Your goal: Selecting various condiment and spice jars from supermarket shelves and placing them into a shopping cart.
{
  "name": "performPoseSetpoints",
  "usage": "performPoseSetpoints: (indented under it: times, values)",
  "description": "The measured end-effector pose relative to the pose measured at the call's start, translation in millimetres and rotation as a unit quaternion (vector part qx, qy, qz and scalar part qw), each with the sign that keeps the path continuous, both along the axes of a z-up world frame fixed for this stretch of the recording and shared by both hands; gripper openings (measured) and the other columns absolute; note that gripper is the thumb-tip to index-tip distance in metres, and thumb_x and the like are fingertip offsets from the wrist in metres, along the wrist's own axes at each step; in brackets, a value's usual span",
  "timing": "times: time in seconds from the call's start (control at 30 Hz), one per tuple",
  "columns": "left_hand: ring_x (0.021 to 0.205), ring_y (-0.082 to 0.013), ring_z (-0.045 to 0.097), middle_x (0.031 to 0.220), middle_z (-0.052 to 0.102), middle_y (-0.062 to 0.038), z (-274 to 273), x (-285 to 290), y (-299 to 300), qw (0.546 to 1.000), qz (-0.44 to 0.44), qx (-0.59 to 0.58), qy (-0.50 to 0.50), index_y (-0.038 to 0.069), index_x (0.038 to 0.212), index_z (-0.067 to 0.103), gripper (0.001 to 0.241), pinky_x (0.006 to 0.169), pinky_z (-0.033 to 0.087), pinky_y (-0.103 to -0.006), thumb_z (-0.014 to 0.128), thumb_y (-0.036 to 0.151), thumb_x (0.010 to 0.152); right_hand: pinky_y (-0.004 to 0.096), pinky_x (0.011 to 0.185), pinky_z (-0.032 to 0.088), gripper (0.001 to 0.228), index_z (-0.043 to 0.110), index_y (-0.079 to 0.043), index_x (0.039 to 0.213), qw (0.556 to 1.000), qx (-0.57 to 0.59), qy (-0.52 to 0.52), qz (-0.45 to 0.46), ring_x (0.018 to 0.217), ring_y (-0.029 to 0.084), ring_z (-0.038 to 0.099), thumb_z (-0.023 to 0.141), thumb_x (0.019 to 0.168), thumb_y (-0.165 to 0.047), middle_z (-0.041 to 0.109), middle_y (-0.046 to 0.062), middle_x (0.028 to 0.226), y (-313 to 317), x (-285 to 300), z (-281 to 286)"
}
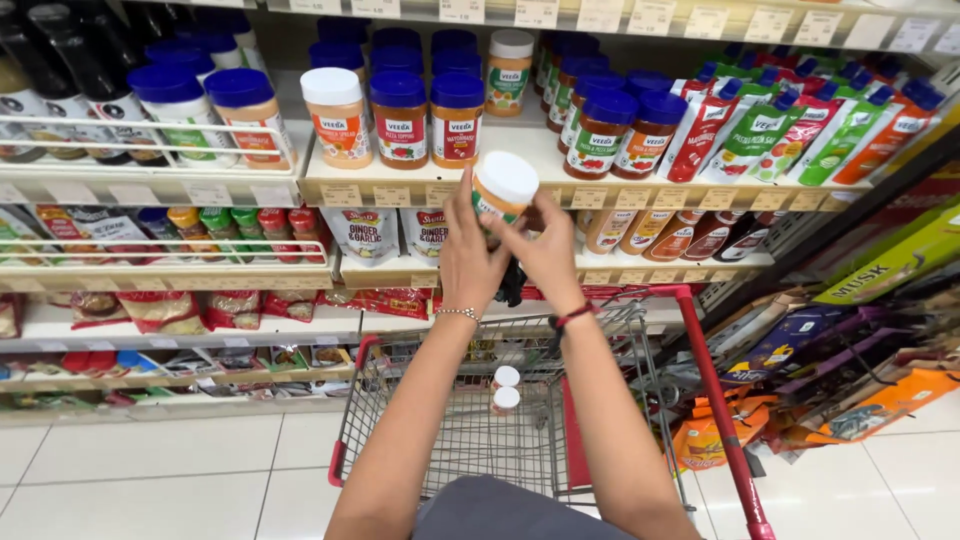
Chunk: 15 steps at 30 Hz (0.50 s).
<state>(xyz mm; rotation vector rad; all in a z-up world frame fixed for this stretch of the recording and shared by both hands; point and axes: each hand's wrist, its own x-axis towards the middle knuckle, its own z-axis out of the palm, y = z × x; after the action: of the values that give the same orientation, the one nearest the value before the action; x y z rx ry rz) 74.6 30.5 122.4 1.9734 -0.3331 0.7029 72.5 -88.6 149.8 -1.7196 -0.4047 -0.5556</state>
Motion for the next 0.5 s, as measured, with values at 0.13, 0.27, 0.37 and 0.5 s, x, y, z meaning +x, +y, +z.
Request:
performPoseSetpoints:
  times: [0.13,0.27,0.37,0.5]
  values:
    - [0.089,-0.0338,0.073,0.148,0.042,-0.022,14.2,16.5,6.9,0.995,-0.019,0.056,-0.083,0.004,0.163,0.015,0.108,0.063,0.062,-0.0364,0.077,0.043,0.084,0.032,0.088,0.059,0.050,0.067,0.003,0.130,0.995,-0.033,-0.053,-0.075,0.102,0.021,0.073,0.085,0.087,-0.016,0.078,0.012,0.113,-14.8,36.1,11.4]
    - [0.066,-0.0295,0.070,0.156,0.036,-0.020,9.3,21.3,12.5,0.976,0.059,0.202,-0.061,0.002,0.153,0.032,0.091,0.054,0.058,-0.0364,0.076,0.045,0.086,0.037,0.093,0.057,0.058,0.059,0.003,0.137,0.966,-0.095,-0.155,-0.185,0.112,0.025,0.071,0.084,0.090,-0.017,0.074,0.018,0.122,-25.1,76.9,14.5]
    - [0.057,-0.0251,0.068,0.158,0.035,-0.018,-5.3,28.7,18.6,0.952,0.108,0.282,-0.049,0.003,0.151,0.039,0.080,0.054,0.057,-0.0353,0.073,0.039,0.088,0.037,0.092,0.058,0.061,0.052,0.001,0.144,0.971,-0.099,-0.134,-0.171,0.116,0.025,0.070,0.079,0.093,-0.017,0.071,0.019,0.128,-24.1,90.7,21.9]
    - [0.055,-0.0232,0.068,0.159,0.034,-0.016,-13.8,37.0,17.1,0.934,0.139,0.322,-0.072,0.007,0.150,0.042,0.071,0.060,0.058,-0.0367,0.069,0.033,0.091,0.035,0.086,0.061,0.063,0.048,-0.004,0.148,0.982,-0.059,-0.014,-0.176,0.107,0.024,0.076,0.074,0.093,-0.023,0.073,0.017,0.125,-19.4,101.6,24.6]
